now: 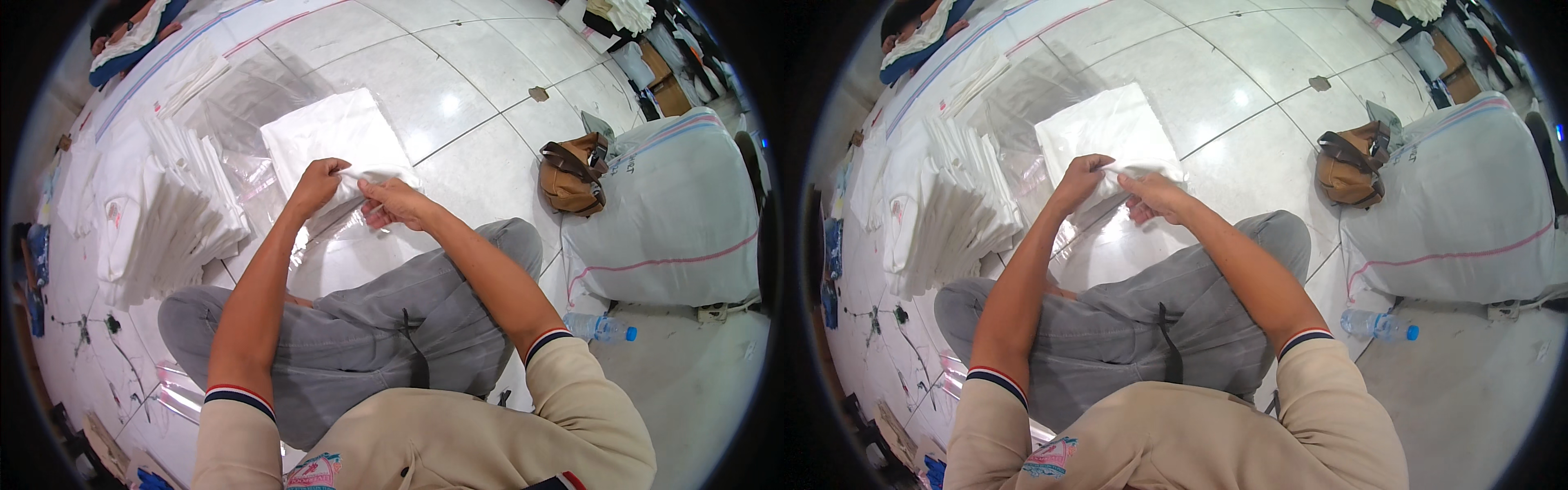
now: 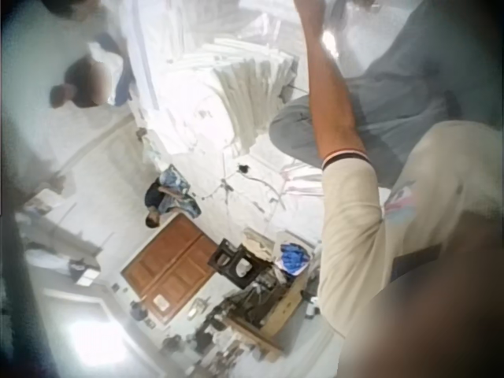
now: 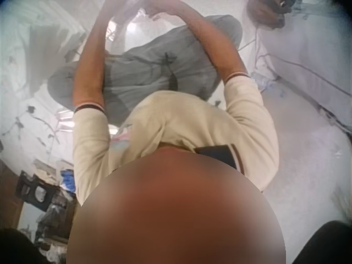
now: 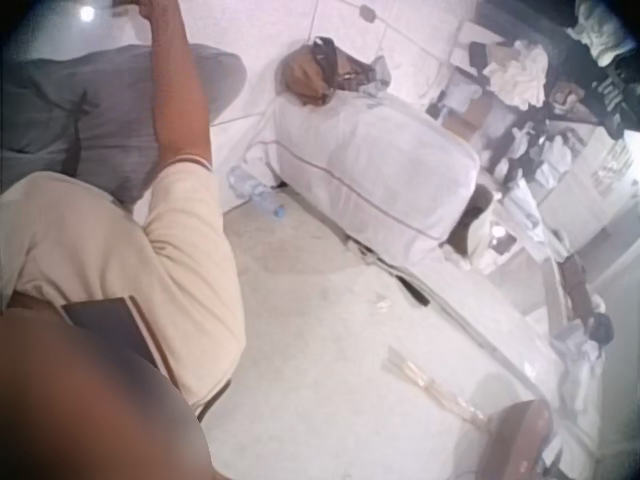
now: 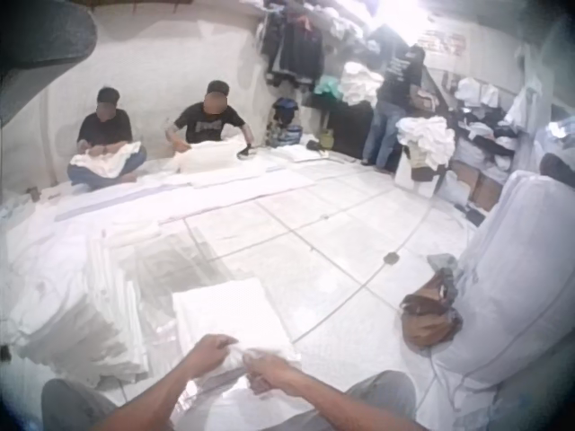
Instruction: The person prepares plastic bags and places folded white garments into individual bags.
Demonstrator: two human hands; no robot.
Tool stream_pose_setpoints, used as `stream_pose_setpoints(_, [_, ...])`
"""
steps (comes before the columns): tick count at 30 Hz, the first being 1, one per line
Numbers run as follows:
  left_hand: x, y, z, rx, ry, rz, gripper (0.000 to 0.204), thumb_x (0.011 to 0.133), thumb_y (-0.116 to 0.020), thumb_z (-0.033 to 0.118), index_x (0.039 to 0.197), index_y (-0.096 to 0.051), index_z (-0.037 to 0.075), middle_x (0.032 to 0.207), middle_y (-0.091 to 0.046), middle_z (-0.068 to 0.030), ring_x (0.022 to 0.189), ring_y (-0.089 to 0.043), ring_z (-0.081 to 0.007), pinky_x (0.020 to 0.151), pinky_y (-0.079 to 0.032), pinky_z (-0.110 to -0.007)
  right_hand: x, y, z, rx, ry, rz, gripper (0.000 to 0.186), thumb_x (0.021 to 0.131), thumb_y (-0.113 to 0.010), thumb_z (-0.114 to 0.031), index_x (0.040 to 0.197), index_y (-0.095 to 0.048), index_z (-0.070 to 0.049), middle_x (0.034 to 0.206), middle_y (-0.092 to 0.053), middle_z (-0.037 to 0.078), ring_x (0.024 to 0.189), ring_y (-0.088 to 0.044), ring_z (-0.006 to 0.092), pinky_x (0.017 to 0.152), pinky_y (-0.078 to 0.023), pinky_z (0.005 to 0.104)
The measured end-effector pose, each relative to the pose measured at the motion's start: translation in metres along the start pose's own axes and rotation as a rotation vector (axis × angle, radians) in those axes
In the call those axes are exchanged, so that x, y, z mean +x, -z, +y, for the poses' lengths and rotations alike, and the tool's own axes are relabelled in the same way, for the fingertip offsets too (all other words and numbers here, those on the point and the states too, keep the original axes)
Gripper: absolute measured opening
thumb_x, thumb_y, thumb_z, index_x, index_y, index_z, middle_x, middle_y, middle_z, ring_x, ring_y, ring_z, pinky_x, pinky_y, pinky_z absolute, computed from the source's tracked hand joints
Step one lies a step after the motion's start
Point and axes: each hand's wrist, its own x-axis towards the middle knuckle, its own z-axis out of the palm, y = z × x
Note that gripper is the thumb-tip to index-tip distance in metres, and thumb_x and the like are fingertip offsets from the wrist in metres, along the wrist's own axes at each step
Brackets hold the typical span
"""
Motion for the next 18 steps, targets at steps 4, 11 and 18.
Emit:
stream_pose_setpoints(4, [0.003,-0.012,0.014,-0.069,-0.046,0.048,0.037,0.084,-0.053,0.0,0.119,-0.063,-0.007,0.107,-0.068,-0.0118,0.098,-0.061,-0.0162,0.09,-0.047,-0.029,0.007,0.011,0.004,0.297,0.123,0.157,0.034,0.099,-0.055,-0.026,0.106,-0.058,0.007,0.091,-0.061,0.016,0.07,-0.064,0.0233,0.063,-0.057,0.0341])
stream_pose_setpoints(11, [0.003,-0.009,0.022,-0.239,0.036,0.036,0.038,0.084,-0.054,-0.001,0.121,-0.062,-0.005,0.108,-0.068,-0.0123,0.095,-0.062,-0.0168,0.089,-0.047,-0.028,0.005,0.025,0.006,0.234,0.158,0.25,0.031,0.098,-0.055,-0.022,0.113,-0.056,0.005,0.097,-0.062,0.016,0.079,-0.064,0.0235,0.068,-0.056,0.0345])
stream_pose_setpoints(18, [-0.014,-0.024,0.043,0.128,-0.059,-0.289,0.051,0.086,-0.068,0.021,0.13,-0.058,-0.001,0.118,-0.065,-0.0161,0.103,-0.062,-0.0224,0.091,-0.049,-0.033,0.01,0.011,0.011,0.387,0.082,0.136,0.044,0.098,-0.06,-0.03,0.124,-0.049,0.004,0.114,-0.059,0.018,0.103,-0.06,0.0286,0.091,-0.049,0.0438])
